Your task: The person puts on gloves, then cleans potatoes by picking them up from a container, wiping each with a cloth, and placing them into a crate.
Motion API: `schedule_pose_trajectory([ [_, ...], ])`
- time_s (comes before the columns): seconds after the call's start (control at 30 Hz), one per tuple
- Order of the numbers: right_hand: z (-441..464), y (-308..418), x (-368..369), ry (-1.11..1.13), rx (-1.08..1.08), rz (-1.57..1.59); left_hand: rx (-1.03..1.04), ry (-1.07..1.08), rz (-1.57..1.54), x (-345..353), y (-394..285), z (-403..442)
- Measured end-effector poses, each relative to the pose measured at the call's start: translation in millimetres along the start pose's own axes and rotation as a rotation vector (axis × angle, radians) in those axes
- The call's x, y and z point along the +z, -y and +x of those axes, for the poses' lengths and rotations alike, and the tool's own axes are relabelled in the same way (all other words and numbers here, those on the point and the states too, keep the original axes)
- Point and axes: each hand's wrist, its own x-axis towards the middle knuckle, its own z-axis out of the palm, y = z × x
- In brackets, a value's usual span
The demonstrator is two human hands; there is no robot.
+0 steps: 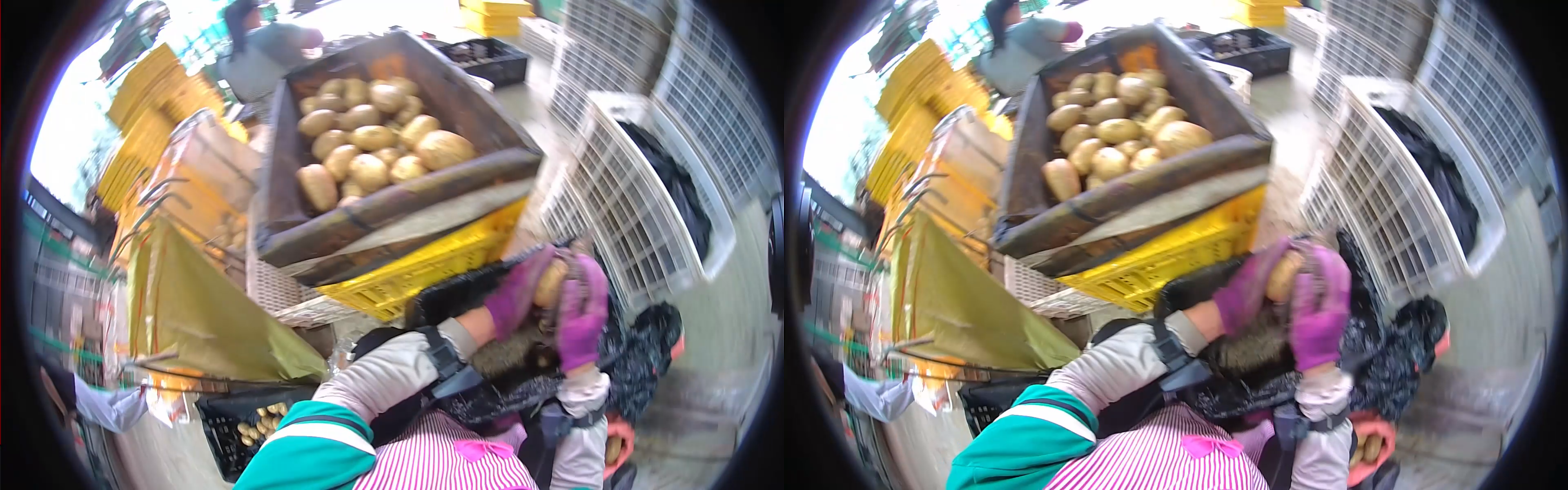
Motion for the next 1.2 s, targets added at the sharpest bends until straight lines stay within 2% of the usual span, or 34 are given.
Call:
schedule_pose_trajectory([
  [0.03, 7, -9, -2, -0.003, 0.262, 0.325, -0.325, 0.086, -0.467, -2, -20, 3],
  [0.07, 12, -22, -8, -0.002, 0.542, 0.631, -0.312, 0.064, -0.458, -6, -36, 4],
  [0.1, 10, -44, -15, -0.034, 0.671, 0.694, -0.427, 0.112, -0.653, -8, -49, 3],
  [0.13, 12, -36, -15, -0.039, 0.667, 0.693, -0.543, 0.171, -0.85, -9, -54, 5],
  [0.2, 4, -4, -20, -0.05, 0.356, 0.356, -0.405, 0.096, -0.457, -8, -41, 9],
  [0.23, -2, 7, -16, 0.018, 0.43, 0.588, -0.384, 0.057, -0.289, -7, -34, 10],
  [0.27, -2, 7, -12, 0.028, 0.464, 0.621, -0.382, 0.064, -0.284, -11, -34, 11],
  [0.3, 2, 12, -16, 0.064, 0.602, 0.89, -0.38, 0.071, -0.278, -14, -34, 12],
  [0.33, 0, 11, -19, 0.091, 0.728, 1.02, -0.232, 0.114, -0.264, -16, -31, 14],
  [0.37, -1, 8, -19, 0.082, 0.654, 0.947, -0.248, 0.159, -0.288, -14, -31, 9],
  [0.4, -3, 5, -19, 0.049, 0.668, 1.015, -0.155, 0.092, -0.142, -15, -33, 10],
  [0.43, -1, 11, -19, 0.02, 0.63, 0.976, -0.059, 0.011, 0.006, -15, -34, 12],
  [0.5, -2, 15, -20, -0.008, 0.601, 0.944, -0.029, -0.033, 0.032, -5, -34, 7],
  [0.57, -5, 7, -15, 0.017, 0.412, 0.755, -0.001, -0.076, 0.074, -6, -39, 4],
  [0.63, -8, 7, -13, 0.008, 0.38, 0.698, -0.033, -0.031, 0.257, -9, -46, 1],
  [0.77, -10, 8, -12, -0.016, 0.244, 0.494, -0.162, 0.01, 0.141, -17, -32, 12],
  [0.83, -8, 11, -15, -0.041, 0.237, 0.481, 0.011, 0.002, 0.169, -23, -25, 15],
  [0.87, -8, 11, -16, -0.069, 0.234, 0.469, 0.011, 0.002, 0.169, -24, -35, 16],
  [0.9, -10, 9, -14, -0.07, 0.236, 0.469, -0.323, 0.046, -0.17, -24, -54, 16],
  [0.93, -14, 6, -11, -0.091, 0.269, 0.602, -0.655, 0.087, -0.512, -24, -64, 15],
  [0.97, -17, 4, -9, -0.112, 0.3, 0.735, -0.656, 0.088, -0.51, -20, -60, 13],
  [1.0, -17, 3, -8, -0.116, 0.3, 0.734, -0.629, 0.078, -0.402, -15, -52, 11],
  [1.07, -19, 3, -9, -0.03, 0.207, 0.428, -0.603, 0.067, -0.3, -13, -24, 7],
  [1.13, -15, 8, -7, -0.021, 0.23, 0.523, 0.2, 0.046, 0.442, -21, 4, 7],
  [1.17, -14, 8, -6, -0.033, 0.264, 0.537, 0.202, 0.045, 0.442, -23, 1, 10],
  [1.2, -13, 9, -6, -0.042, 0.298, 0.553, 0.185, 0.016, 0.57, -26, -2, 12],
])
